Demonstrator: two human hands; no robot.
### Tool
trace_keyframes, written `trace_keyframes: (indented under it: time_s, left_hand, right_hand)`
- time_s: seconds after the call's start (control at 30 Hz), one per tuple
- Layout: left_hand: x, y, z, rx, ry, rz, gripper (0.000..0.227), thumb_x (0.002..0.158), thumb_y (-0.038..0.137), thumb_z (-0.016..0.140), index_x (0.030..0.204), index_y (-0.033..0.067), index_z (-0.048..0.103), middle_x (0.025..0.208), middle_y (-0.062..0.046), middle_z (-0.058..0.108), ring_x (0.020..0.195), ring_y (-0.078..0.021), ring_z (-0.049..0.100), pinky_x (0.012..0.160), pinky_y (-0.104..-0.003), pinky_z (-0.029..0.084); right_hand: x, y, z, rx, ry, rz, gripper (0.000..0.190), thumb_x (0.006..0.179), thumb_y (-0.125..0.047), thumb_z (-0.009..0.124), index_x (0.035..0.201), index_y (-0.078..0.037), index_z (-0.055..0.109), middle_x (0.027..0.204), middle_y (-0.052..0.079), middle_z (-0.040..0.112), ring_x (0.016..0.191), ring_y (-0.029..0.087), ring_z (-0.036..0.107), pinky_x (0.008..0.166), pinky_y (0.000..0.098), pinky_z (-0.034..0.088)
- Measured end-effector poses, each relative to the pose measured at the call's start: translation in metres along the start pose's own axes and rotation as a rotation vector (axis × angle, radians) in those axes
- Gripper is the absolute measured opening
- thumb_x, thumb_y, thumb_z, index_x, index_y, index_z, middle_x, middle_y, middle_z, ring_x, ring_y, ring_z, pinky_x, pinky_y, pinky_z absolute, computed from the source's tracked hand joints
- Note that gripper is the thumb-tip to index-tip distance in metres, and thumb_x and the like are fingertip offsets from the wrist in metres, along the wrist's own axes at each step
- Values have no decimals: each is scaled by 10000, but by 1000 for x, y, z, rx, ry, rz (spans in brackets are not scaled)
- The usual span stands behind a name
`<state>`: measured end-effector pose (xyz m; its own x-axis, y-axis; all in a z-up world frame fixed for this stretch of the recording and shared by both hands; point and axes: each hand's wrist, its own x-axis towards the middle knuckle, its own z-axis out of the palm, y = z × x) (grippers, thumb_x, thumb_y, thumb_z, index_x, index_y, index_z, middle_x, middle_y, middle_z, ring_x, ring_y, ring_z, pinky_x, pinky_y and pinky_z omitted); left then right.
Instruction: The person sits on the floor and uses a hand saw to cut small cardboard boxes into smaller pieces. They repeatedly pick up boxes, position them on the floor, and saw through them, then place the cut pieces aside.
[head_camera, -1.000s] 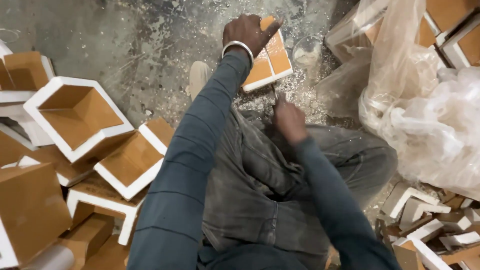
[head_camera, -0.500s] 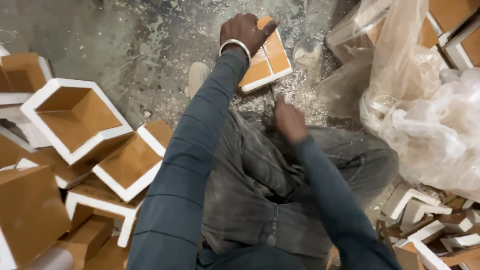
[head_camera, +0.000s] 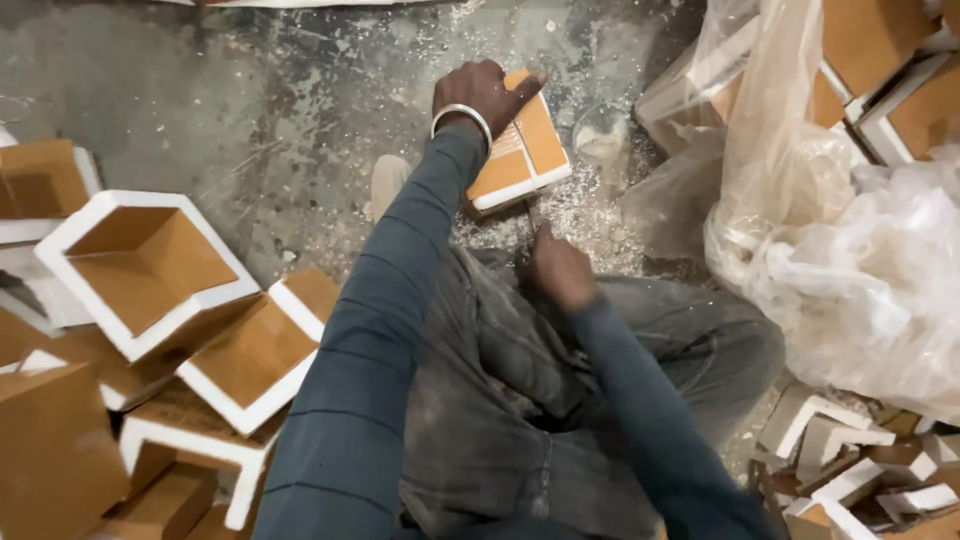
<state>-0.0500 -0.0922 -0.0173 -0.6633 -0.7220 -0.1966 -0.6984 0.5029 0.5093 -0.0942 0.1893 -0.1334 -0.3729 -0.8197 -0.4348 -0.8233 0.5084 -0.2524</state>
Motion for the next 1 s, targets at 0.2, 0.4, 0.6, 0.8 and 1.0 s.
trace_keyframes:
  time_s: [0.2, 0.4, 0.6, 0.8, 1.0]
  left_hand:
    - [9, -9, -9, -43, -27, -12, 866, 850, 878, 462, 778, 78, 785, 735, -180, 724, 668, -318, 720, 666, -479, 578]
    - [7, -13, -17, -83, -280, -100, 862, 807, 872, 469, 926, 79, 786, 922, -166, 774, 839, -318, 765, 802, -492, 586]
    - [17, -43, 35, -270, -389, -165, 913, 810, 834, 519, 1193, 43, 766, 1244, -216, 730, 1112, -348, 721, 1001, -459, 536]
    - [-102, 23, -47, -346, 6, 200, 737, 818, 486, 761, 1436, 134, 568, 1487, -145, 591, 1367, -300, 573, 1201, -418, 464]
    - [-168, 45, 7, 533, -67, 275, 1004, 788, -47, 665, 1621, 207, 164, 1668, -195, -78, 1520, -417, -80, 1137, -748, 169]
  right_hand:
    - [36, -20, -21, 50, 66, 40, 425, 963, -214, 505, 1313, 26, 518, 944, 273, 716, 874, 475, 688, 737, 586, 527]
    - [-70, -58, -122, 51, -172, 120, 418, 1003, -352, 454, 1333, -105, 521, 890, 272, 700, 831, 473, 673, 747, 595, 518]
    - [-89, -60, -188, -122, -132, -3, 320, 1020, -300, 473, 1215, -91, 617, 867, 208, 718, 804, 430, 696, 722, 567, 538]
    - [-49, -59, -224, -191, -356, 24, 240, 834, -183, 647, 1006, -54, 754, 887, 183, 780, 824, 325, 762, 743, 467, 586]
    - [-33, -60, -235, -34, -415, 115, 292, 961, -228, 562, 994, -24, 769, 902, 162, 799, 796, 284, 791, 746, 435, 607]
